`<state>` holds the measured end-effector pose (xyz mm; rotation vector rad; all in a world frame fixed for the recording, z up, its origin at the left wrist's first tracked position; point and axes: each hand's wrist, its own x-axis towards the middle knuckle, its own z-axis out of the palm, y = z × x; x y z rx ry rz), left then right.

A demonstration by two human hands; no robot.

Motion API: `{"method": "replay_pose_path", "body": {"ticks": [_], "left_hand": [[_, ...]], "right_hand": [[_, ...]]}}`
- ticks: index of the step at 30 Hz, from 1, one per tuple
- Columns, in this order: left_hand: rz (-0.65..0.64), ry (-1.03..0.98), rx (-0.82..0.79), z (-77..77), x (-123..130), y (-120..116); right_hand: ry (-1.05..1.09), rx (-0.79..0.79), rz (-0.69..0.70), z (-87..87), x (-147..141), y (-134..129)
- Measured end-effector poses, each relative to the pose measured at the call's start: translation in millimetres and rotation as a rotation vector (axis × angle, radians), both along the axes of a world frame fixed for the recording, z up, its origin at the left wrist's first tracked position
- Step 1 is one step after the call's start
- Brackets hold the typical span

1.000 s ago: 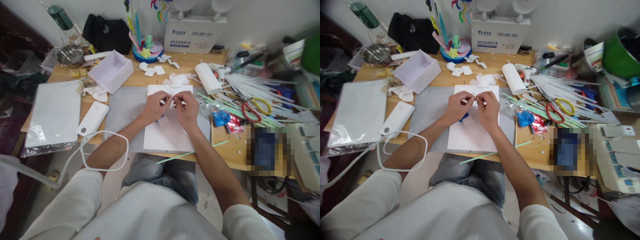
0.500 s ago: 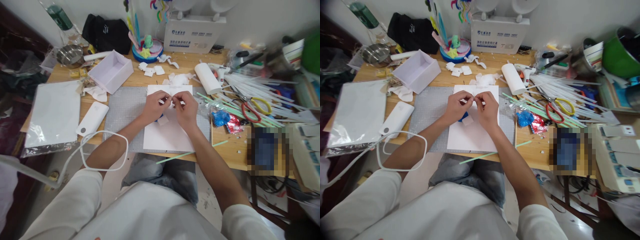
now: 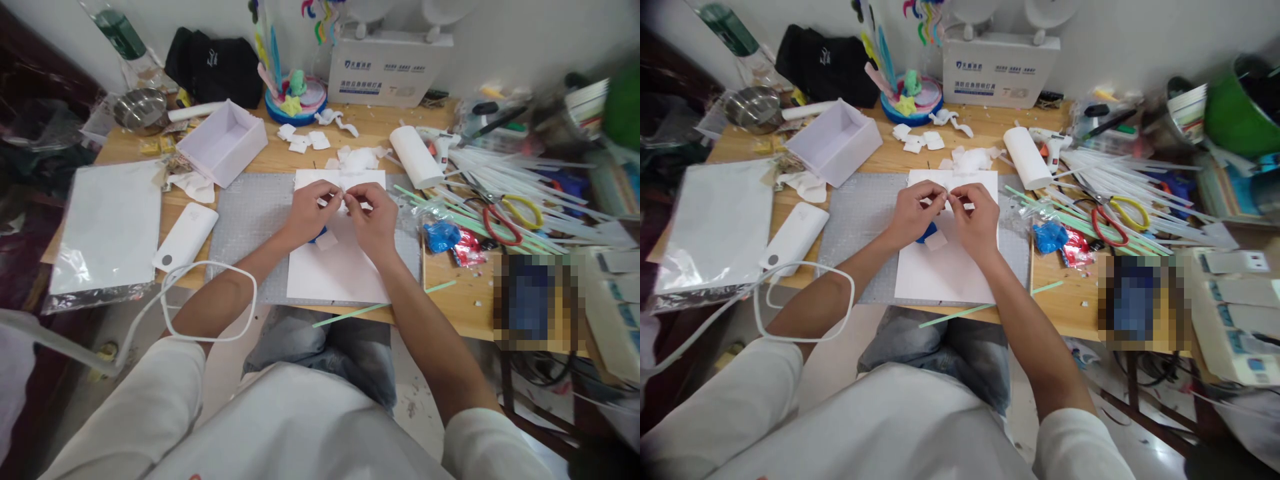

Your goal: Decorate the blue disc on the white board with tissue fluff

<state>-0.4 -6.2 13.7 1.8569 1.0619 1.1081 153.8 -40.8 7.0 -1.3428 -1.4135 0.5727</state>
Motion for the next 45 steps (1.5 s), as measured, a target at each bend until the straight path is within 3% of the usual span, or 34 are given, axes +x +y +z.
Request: {"method": "replay_pose_path", "body": {"ticks": [13,27,45], "left_hand": [[0.036,0.074,0.066,-2.2,0,1],[-0.009,0.138,0.188,-7.5,-1,2],[-0.008,0.147,0.168,-10.2,-1,5]], "right_hand": [[-0.022,0.018,-0.016,1.1,0,-1],[-0.104,0.038,-0.053,7.9,-2,-3],[-0.096,0.043,-0.141,3.7,-3,-3]]}}
